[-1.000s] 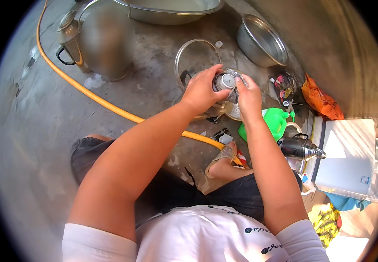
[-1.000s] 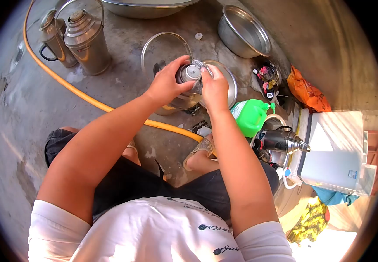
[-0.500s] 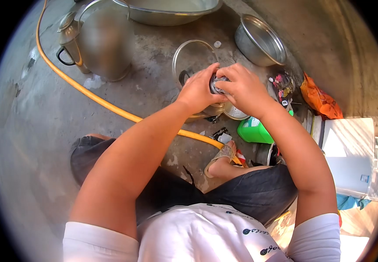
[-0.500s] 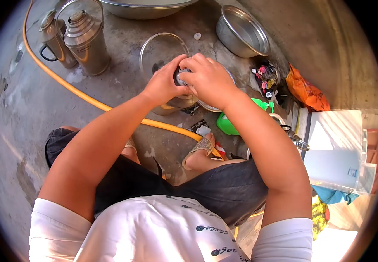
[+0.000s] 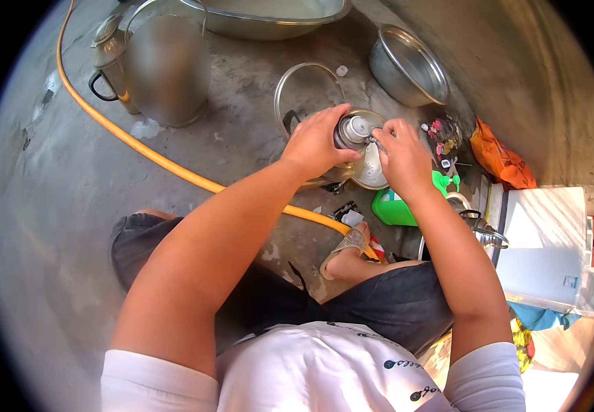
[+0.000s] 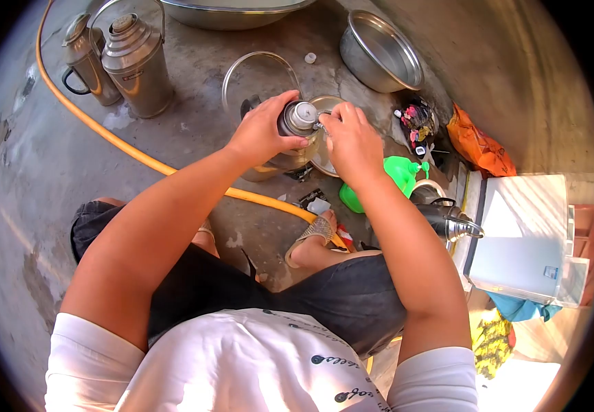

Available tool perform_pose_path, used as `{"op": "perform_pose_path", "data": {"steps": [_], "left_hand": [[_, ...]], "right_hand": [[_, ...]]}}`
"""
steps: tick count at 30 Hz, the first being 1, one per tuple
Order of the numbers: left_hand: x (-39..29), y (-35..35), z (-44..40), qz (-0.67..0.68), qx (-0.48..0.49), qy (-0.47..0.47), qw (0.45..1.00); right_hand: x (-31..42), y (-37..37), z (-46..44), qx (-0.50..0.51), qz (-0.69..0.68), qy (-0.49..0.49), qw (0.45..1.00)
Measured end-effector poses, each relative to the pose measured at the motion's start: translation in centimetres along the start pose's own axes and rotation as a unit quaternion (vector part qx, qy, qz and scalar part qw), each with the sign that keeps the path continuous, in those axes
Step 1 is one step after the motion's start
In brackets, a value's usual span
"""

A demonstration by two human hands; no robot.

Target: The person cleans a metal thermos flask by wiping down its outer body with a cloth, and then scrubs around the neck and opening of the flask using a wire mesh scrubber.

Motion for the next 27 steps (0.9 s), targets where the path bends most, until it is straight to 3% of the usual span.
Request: {"op": "perform_pose_path", "data": {"steps": [2, 5, 9, 13, 21, 27], "left_hand": [[0.0, -0.1, 0.0, 0.001, 0.007, 0.005, 1.0], [0.1, -0.1, 0.0, 0.009, 0.013, 0.004, 1.0], [0.0, 0.1, -0.1, 0.005, 0.021, 0.007, 1.0], [-0.1, -0.4, -0.3, 0.014, 0.048, 0.004, 0.999], [0.7, -0.4, -0.9, 0.03, 0.078, 0.01, 0.996], [0.5, -1.1, -1.2, 0.074, 0.122, -0.009, 0.99]], "right_hand": [[0.2, 0.7, 0.3, -0.018, -0.134, 0.065, 0.989], [1.1, 0.2, 1.5, 0.016, -0.218, 0.114, 0.969], [0.6, 0.8, 1.5, 0.009, -0.22, 0.15, 0.964], [0.7, 0.4, 1.2, 0.008, -0.18, 0.151, 0.972], [0.2, 1.2, 2.4, -0.013, -0.275, 0.093, 0.957], [1.3, 1.6, 2.5, -0.013, -0.332, 0.109, 0.937]]}}
Point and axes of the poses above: each hand's wrist, its own z-axis away from the middle knuckle, its own y-axis out of the palm, x = y × z, the point moved 2 cm from there along -z, towards the middle knuckle, and after that the axes turned 6 degrees about z, right-handed, at the moved point
